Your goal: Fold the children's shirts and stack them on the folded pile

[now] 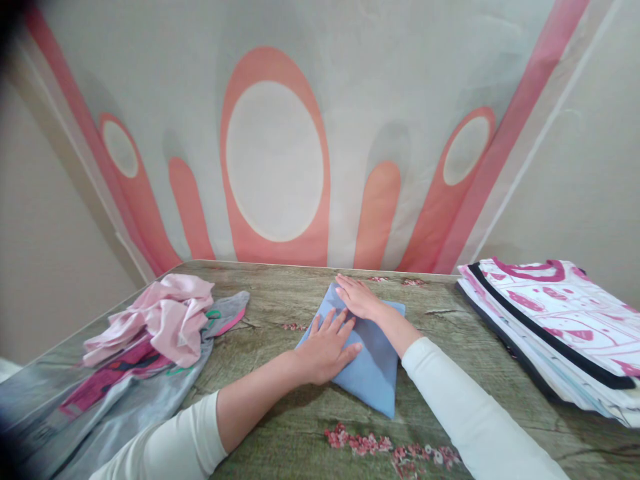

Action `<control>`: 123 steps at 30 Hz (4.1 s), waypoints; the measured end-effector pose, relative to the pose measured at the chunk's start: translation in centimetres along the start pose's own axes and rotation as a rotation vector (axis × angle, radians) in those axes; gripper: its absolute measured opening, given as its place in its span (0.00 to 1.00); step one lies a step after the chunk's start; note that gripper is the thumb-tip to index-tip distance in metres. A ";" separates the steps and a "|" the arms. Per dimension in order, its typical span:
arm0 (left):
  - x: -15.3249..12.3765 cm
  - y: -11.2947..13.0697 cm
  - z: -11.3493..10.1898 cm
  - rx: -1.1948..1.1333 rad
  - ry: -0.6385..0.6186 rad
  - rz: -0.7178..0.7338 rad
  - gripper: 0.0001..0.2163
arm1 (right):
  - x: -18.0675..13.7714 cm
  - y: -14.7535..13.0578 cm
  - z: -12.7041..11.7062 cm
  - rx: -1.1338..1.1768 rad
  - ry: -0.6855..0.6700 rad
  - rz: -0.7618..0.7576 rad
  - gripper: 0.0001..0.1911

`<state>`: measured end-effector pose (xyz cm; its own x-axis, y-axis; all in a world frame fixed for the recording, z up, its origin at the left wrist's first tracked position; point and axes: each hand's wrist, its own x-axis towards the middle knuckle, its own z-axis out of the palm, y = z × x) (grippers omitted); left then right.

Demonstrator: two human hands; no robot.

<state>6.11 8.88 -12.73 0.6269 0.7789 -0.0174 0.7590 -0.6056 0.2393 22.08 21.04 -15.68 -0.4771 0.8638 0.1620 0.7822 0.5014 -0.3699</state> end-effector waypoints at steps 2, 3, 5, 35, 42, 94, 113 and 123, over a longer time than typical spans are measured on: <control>0.5 -1.4 -0.3 -0.003 0.006 0.004 0.30 | -1.4 0.0 0.0 0.007 0.016 -0.025 0.30; 0.8 -2.3 -0.3 0.007 0.009 0.002 0.29 | -2.3 -0.1 -0.1 -0.001 0.013 -0.039 0.30; 1.2 -4.1 -0.4 0.034 0.002 -0.024 0.28 | -4.2 -0.5 -0.2 -0.026 -0.010 -0.065 0.30; 1.1 -3.9 0.6 0.171 0.064 0.083 0.24 | -16.6 -9.2 -2.0 -0.067 -0.168 -0.257 0.33; 1.2 -3.5 0.4 0.149 0.122 0.062 0.24 | -16.5 -7.1 -2.1 -0.140 -0.130 -0.223 0.27; -0.3 0.9 -0.8 0.185 0.109 0.252 0.22 | -18.8 -6.2 -2.3 -0.217 -0.007 0.072 0.35; 0.4 -0.3 -0.1 0.228 0.049 0.280 0.22 | -17.5 0.8 -2.4 -0.255 0.085 0.247 0.34; -0.8 2.5 -0.2 0.183 0.016 0.415 0.26 | -17.1 3.5 -2.9 -0.242 0.168 0.238 0.26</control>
<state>7.45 6.76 -11.91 0.8831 0.4655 0.0590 0.4633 -0.8849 0.0474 34.18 8.16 -17.06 -0.2141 0.9435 0.2530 0.9448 0.2658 -0.1915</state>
